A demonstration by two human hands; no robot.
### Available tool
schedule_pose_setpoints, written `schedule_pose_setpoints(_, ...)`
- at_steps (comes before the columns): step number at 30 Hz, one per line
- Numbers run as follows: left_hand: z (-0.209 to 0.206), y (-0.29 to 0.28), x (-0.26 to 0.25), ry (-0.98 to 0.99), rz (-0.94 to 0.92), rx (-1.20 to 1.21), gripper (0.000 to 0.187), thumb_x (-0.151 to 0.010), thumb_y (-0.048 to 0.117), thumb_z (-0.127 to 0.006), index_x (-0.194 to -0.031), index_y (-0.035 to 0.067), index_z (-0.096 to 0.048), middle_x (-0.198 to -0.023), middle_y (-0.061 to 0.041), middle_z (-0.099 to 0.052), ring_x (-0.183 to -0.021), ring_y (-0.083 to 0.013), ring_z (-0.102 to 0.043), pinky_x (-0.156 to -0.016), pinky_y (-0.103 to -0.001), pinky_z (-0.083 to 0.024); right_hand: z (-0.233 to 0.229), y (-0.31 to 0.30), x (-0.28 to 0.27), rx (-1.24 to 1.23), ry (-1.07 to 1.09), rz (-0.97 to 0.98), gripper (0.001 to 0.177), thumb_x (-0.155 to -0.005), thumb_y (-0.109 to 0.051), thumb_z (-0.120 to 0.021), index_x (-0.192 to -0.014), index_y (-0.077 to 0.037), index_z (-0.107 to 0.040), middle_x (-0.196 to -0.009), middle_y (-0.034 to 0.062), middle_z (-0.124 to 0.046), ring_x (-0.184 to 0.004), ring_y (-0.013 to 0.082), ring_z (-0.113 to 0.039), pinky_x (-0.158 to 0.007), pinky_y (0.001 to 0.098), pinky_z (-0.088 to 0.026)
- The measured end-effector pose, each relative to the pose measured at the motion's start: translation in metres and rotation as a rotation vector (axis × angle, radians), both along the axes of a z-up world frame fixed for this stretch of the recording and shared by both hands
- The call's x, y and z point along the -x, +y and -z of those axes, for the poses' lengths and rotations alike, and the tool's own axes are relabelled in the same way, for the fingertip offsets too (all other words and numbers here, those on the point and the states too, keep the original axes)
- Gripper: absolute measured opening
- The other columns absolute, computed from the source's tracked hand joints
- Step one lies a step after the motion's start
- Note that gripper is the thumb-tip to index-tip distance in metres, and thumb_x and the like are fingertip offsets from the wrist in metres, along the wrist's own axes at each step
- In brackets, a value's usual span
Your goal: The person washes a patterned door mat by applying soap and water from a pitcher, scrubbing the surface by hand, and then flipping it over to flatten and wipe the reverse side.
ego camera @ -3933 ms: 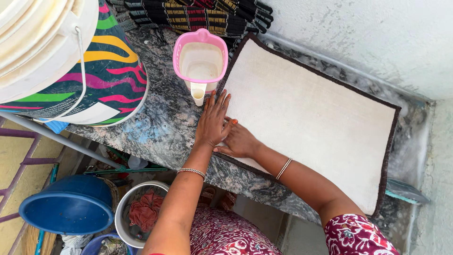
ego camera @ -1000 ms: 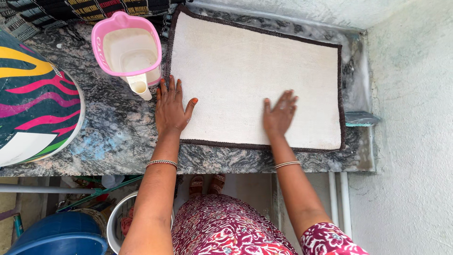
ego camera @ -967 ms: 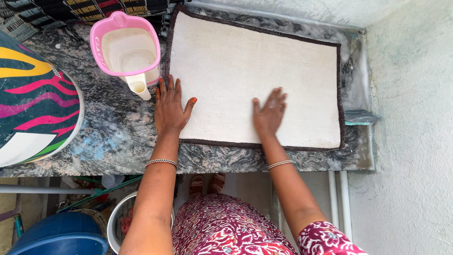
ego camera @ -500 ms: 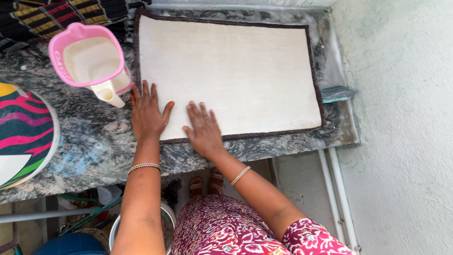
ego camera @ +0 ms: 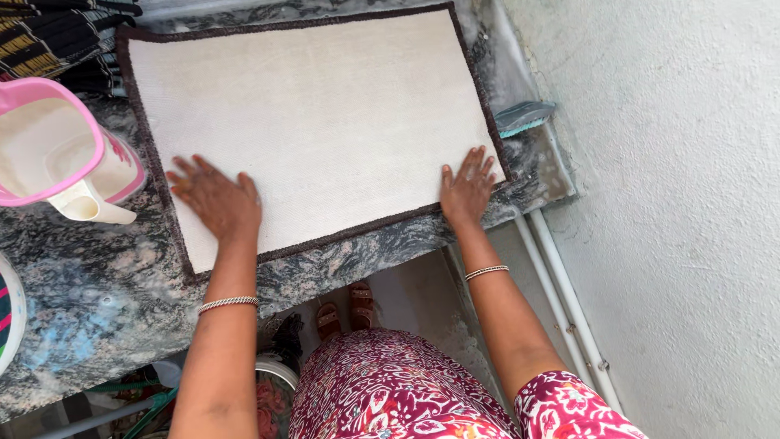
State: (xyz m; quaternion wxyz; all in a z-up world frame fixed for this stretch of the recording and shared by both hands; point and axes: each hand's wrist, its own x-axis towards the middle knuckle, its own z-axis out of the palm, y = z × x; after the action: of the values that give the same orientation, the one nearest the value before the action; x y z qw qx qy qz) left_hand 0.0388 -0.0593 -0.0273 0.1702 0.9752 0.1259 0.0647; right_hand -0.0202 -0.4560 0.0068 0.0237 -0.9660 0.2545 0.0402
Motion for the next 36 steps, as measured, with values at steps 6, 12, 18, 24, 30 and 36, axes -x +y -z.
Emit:
schedule_pose_setpoints(6,-0.003,-0.062,-0.037,-0.029,0.281,0.019,0.076,-0.105,0.041,-0.046,-0.161,-0.004,-0.021,-0.170,-0.023,-0.010,-0.156,-0.0407,0.001,-0.126,-0.053,0.001,-0.002,0.127,0.021,-0.070,0.004,-0.528,0.078,-0.108,-0.054,-0.016,-0.159,0.002,0.002,-0.169,0.0167,0.008,-0.154,0.0341,0.007,-0.126,0.0450,-0.003)
schedule_pose_setpoints(12,-0.022,-0.038,-0.018,0.066,0.293,0.032,0.074,-0.104,0.052,-0.036,-0.163,0.011,-0.022,-0.171,-0.010,-0.012,-0.157,-0.0308,-0.001,-0.127,-0.049,0.001,-0.003,0.133,0.002,-0.094,0.116,-0.827,0.078,-0.103,-0.064,-0.018,-0.163,-0.017,-0.001,-0.171,0.0017,0.001,-0.156,0.0225,0.004,-0.128,0.0445,-0.003)
schedule_pose_setpoints(18,-0.028,-0.034,-0.010,0.069,0.292,-0.002,0.075,-0.105,0.052,-0.036,-0.164,0.009,-0.021,-0.171,-0.011,-0.012,-0.156,-0.0324,-0.001,-0.127,-0.050,0.000,-0.019,-0.003,-0.083,-0.001,-0.017,-0.358,0.080,-0.102,-0.069,-0.024,-0.165,-0.025,-0.003,-0.173,-0.0050,-0.003,-0.157,0.0215,0.002,-0.130,0.0449,-0.008)
schedule_pose_setpoints(24,-0.031,-0.037,-0.012,0.093,0.265,-0.008,0.074,-0.105,0.053,-0.034,-0.164,0.009,-0.023,-0.171,-0.010,-0.014,-0.157,-0.0329,-0.003,-0.127,-0.052,-0.002,0.000,0.014,-0.166,-0.028,-0.042,-0.022,0.078,-0.112,-0.058,-0.020,-0.164,-0.004,0.001,-0.173,0.0106,0.007,-0.159,0.0307,0.007,-0.132,0.0416,-0.004)
schedule_pose_setpoints(30,-0.036,-0.034,-0.012,0.125,0.232,0.048,0.079,-0.104,0.063,-0.019,-0.163,0.011,-0.026,-0.171,-0.006,-0.017,-0.158,-0.0299,-0.005,-0.128,-0.051,-0.003,0.000,0.178,-0.177,-0.073,0.039,-0.455,0.083,-0.109,-0.058,-0.025,-0.161,0.000,0.003,-0.171,0.0155,0.007,-0.157,0.0308,0.007,-0.131,0.0427,-0.003)
schedule_pose_setpoints(36,-0.027,-0.034,-0.018,0.111,0.161,0.080,0.084,-0.101,0.066,-0.011,-0.163,0.011,-0.021,-0.171,-0.005,-0.014,-0.158,-0.0260,-0.005,-0.130,-0.047,-0.004,-0.003,0.255,-0.149,-0.045,0.028,-1.012,0.071,-0.111,-0.056,-0.026,-0.165,-0.016,-0.004,-0.173,0.0024,-0.003,-0.160,0.0225,-0.002,-0.132,0.0447,-0.006)
